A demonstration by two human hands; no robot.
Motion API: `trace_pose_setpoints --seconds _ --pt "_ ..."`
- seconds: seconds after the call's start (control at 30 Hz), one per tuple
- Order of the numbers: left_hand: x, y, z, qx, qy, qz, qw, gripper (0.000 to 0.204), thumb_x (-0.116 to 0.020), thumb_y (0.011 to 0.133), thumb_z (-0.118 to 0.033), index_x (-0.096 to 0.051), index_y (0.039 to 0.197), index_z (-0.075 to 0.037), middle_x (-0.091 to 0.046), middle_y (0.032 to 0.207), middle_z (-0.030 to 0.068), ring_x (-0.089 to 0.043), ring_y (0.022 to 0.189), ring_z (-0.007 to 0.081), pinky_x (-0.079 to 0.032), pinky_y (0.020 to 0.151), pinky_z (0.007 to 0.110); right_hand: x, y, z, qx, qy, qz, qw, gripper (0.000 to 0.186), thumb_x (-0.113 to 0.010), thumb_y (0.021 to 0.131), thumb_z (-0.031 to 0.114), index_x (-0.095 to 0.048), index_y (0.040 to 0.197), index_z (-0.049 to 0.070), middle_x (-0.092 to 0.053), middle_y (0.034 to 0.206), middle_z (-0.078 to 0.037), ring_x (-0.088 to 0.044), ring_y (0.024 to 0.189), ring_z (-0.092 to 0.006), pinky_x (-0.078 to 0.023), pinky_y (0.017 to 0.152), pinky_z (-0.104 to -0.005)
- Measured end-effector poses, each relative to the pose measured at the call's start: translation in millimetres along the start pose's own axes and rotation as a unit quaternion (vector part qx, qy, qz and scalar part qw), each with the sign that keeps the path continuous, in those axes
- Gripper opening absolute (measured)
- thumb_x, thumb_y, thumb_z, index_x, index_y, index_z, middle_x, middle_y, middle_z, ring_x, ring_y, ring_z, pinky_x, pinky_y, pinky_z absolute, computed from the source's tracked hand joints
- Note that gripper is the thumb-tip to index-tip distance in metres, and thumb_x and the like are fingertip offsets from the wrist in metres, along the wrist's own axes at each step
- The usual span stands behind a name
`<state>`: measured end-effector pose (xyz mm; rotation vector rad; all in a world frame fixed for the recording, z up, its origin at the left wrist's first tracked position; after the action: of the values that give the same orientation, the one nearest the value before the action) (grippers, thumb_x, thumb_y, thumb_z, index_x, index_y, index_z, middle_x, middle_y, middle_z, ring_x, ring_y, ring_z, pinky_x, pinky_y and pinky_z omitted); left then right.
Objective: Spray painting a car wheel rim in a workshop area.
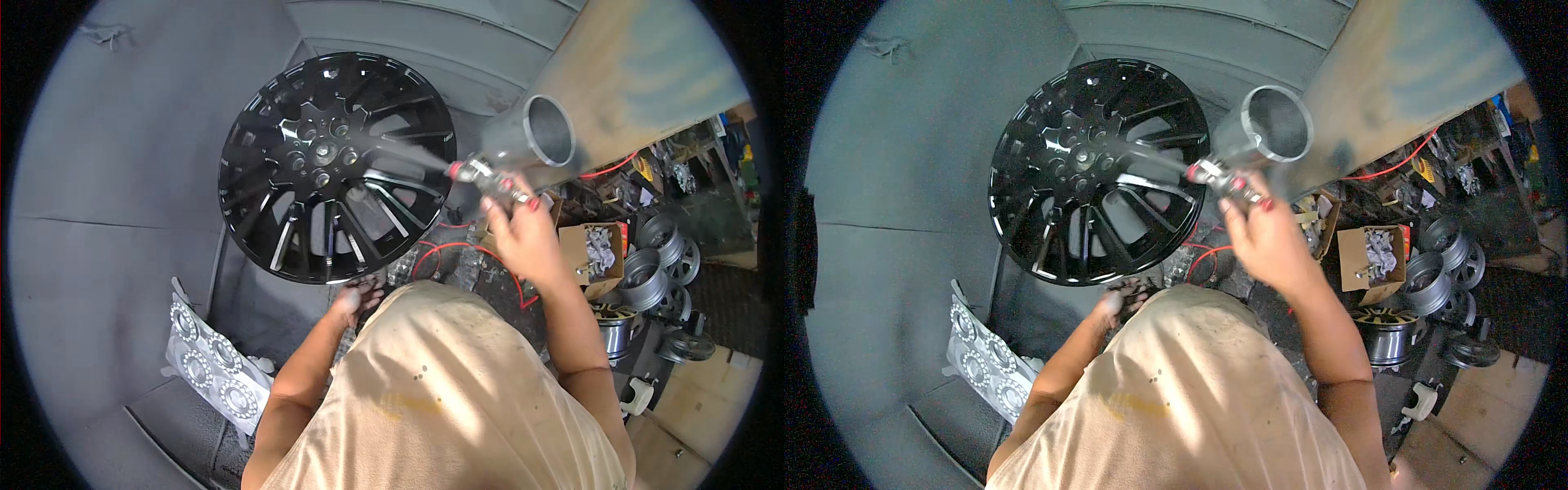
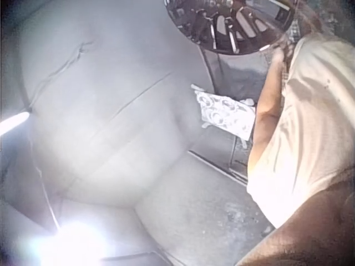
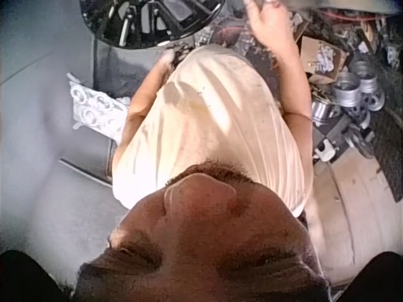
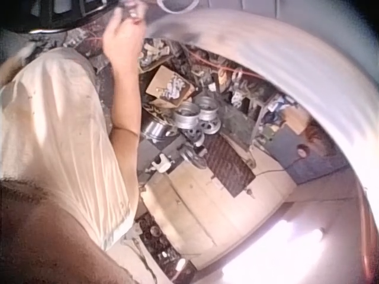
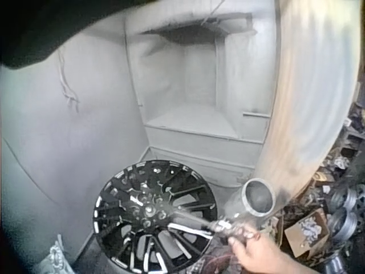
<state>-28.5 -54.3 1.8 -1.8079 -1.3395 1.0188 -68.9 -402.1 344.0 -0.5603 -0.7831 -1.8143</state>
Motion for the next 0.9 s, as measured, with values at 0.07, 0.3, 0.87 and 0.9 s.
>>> trace_pose_setpoints --seconds 0.07,0.3,0.87,0.9 --pt "66.6 29.2 -0.8 0.052 0.107 0.046 0.992 0.042 -0.052 0.101 -0.041 -0.063 0.117 -0.005 -0.069 0.11 0.0093 -0.066 0.097 0.0189 -0.053 0.087 0.033 12.0 5.3 -17.7 -0.007 -0.036 -0.034 0.999 0.032 -0.056 0.098 0.017 -0.056 0.122 -0.004 -0.066 0.101 -0.027 -0.065 0.093 -0.0445 -0.051 0.081 -0.0456" --pt "87.1 5.7 -93.5 -0.265 -0.169 -0.106 0.943 0.038 -0.064 0.095 -0.028 -0.06 0.125 -0.006 -0.067 0.117 0.0089 -0.067 0.103 0.0228 -0.053 0.094 0.042 33.0 -23.6 -81.0 -0.1 -0.036 -0.096 0.99 0.029 -0.057 0.098 0.019 -0.056 0.119 -0.001 -0.065 0.093 -0.028 -0.063 0.088 -0.0467 -0.049 0.077 -0.0477" --pt "-231.0 -2.7 -8.6 -0.14 0.365 0.355 0.849 0.046 -0.053 0.103 -0.036 -0.056 0.135 -0.003 -0.062 0.133 0.0106 -0.059 0.119 0.0177 -0.047 0.1 0.032 31.8 -66.4 -74.1 -0.124 0.068 -0.017 0.99 0.033 -0.055 0.097 0.016 -0.055 0.125 -0.001 -0.064 0.113 -0.028 -0.06 0.107 -0.0477 -0.048 0.091 -0.0478" --pt "-228.0 -2.1 -6.5 -0.141 0.364 0.351 0.851 0.046 -0.053 0.103 -0.036 -0.056 0.135 -0.003 -0.062 0.133 0.0106 -0.059 0.119 0.0177 -0.047 0.1 0.032 32.2 -66.8 -73.4 -0.115 0.062 -0.015 0.991 0.033 -0.056 0.097 0.016 -0.055 0.125 -0.001 -0.063 0.114 -0.028 -0.06 0.107 -0.0474 -0.048 0.091 -0.0479"
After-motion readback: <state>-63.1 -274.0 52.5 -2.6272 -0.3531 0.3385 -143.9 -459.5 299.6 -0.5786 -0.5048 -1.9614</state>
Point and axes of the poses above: each hand's wrist, its own y-axis towards the middle knuckle, its own x-axis out of the back of the hand, z = x × y, the point moved 3 cm from there along y, towards the middle knuckle
